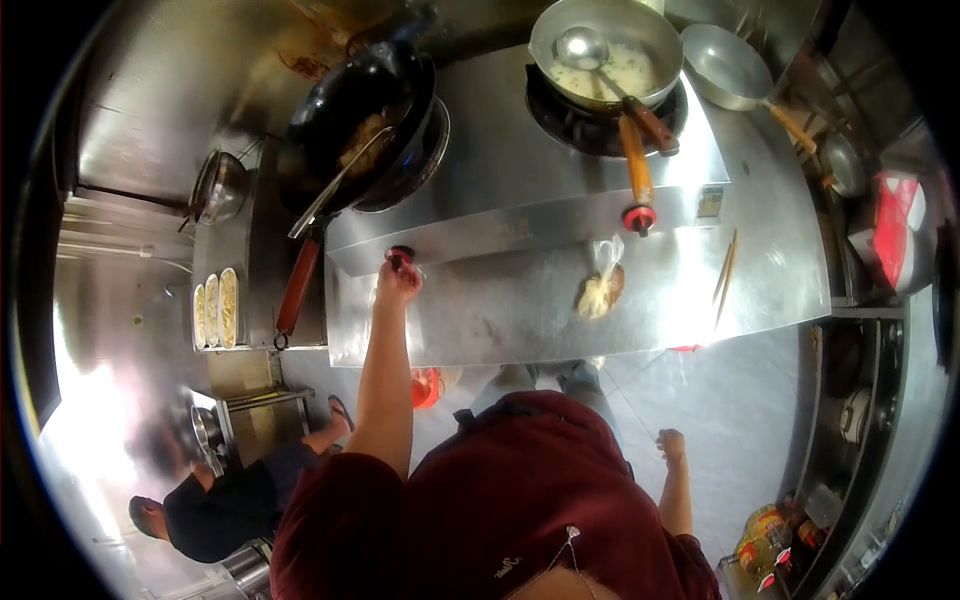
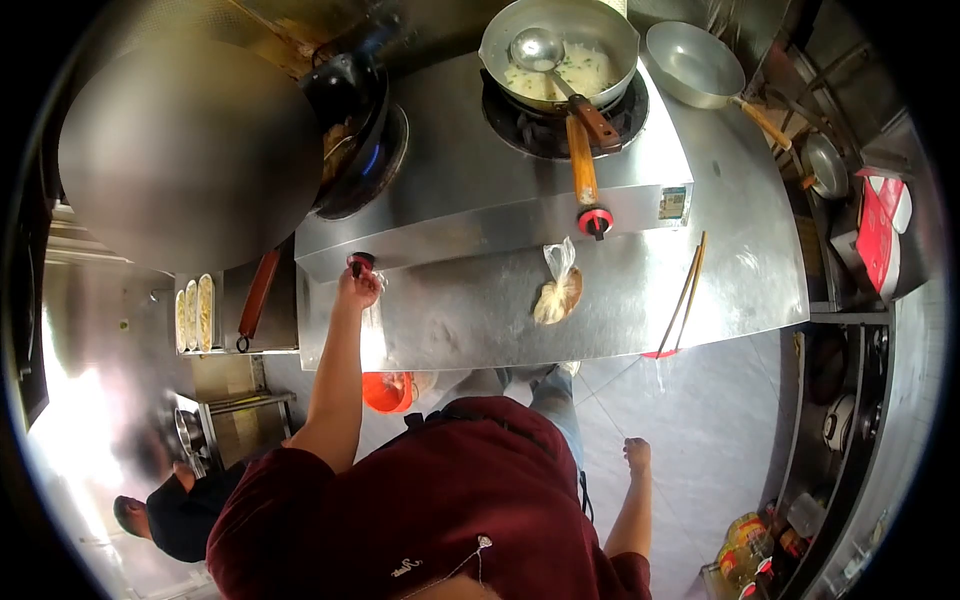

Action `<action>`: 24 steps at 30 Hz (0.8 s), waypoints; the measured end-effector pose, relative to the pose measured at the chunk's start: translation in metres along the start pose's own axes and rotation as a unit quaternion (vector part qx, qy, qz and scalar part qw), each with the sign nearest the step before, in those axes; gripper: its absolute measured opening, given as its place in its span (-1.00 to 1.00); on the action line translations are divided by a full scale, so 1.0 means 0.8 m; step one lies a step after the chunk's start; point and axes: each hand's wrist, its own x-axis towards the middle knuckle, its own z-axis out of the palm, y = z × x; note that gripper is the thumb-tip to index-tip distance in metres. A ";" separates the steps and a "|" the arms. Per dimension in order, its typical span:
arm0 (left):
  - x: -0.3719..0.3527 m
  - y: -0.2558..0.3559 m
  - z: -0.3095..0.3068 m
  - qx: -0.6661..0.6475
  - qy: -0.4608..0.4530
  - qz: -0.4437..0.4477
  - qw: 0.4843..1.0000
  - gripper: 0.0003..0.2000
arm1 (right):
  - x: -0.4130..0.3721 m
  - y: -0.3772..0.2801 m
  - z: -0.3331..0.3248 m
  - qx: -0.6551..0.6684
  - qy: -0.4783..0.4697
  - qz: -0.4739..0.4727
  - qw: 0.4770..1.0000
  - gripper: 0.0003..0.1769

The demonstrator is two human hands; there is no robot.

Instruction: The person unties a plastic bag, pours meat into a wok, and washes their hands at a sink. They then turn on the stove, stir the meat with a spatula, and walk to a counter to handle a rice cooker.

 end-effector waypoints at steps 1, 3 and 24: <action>0.001 0.001 0.002 -0.003 0.008 -0.005 1.000 -0.63 | 0.003 -0.002 -0.004 -0.008 -0.001 -0.001 1.000 -0.70; -0.003 0.001 0.007 -0.009 0.023 -0.015 1.000 -0.65 | 0.009 -0.001 -0.009 -0.016 -0.002 -0.007 1.000 -0.70; -0.006 0.002 0.010 -0.006 0.008 -0.035 0.999 -0.54 | -0.002 0.020 -0.004 0.028 0.014 0.003 1.000 -0.73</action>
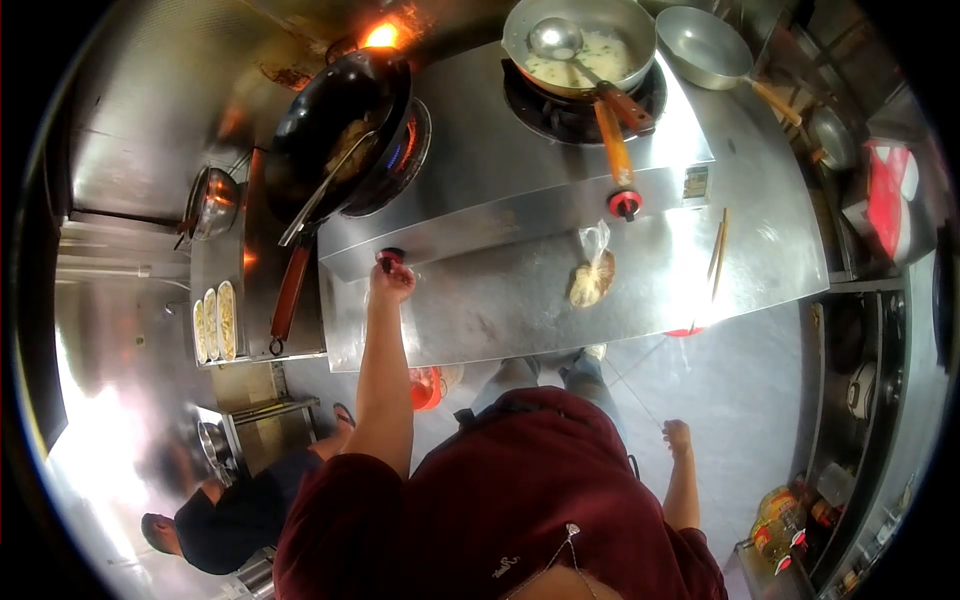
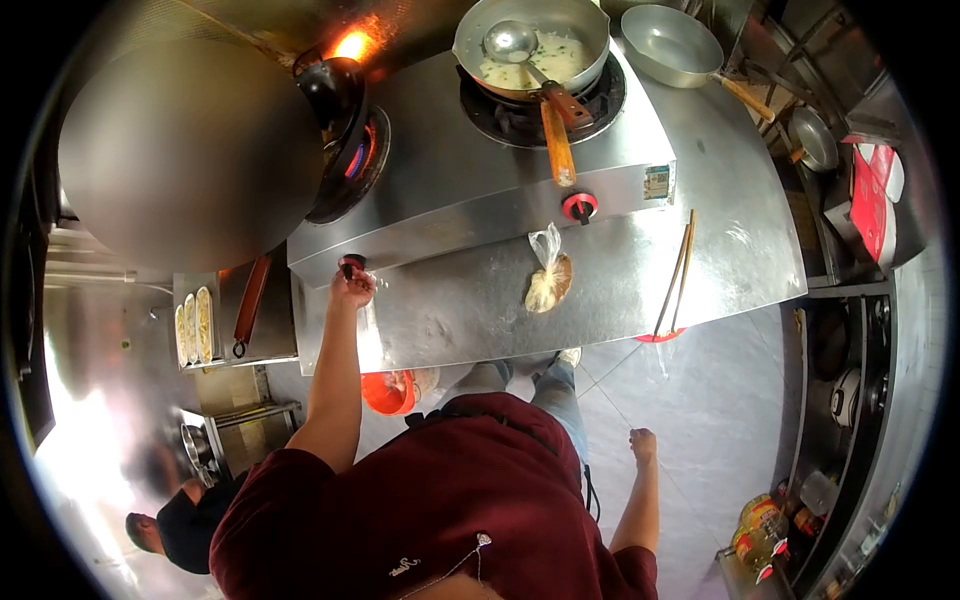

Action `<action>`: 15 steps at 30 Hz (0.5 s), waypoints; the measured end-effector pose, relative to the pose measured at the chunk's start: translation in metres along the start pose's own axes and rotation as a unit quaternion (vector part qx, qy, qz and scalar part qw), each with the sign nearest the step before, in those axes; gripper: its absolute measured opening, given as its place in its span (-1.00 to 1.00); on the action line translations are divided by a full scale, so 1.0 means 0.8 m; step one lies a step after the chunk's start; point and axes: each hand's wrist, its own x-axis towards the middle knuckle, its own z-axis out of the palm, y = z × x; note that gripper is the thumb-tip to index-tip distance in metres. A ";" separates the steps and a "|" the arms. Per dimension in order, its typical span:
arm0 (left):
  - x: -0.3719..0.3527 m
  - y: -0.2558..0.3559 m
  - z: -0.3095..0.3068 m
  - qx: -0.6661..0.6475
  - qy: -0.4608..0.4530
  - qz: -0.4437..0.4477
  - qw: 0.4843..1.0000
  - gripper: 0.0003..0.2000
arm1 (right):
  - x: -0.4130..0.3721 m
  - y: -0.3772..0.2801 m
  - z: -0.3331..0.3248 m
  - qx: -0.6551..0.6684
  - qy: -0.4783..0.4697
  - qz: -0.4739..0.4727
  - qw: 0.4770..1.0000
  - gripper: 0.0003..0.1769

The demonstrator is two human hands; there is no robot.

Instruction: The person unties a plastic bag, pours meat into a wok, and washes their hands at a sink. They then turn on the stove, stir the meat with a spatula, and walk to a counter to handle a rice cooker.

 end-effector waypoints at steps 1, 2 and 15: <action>-0.003 -0.001 0.001 0.006 -0.003 0.003 1.000 -0.54 | 0.002 0.001 0.000 0.000 0.001 0.001 1.000 -0.72; -0.007 -0.002 0.000 0.012 -0.005 0.006 1.000 -0.53 | 0.003 0.002 0.000 0.001 0.003 0.001 1.000 -0.72; 0.002 0.000 -0.012 0.078 -0.023 0.048 0.996 -0.56 | 0.010 0.021 -0.009 -0.022 0.037 -0.081 0.996 -0.75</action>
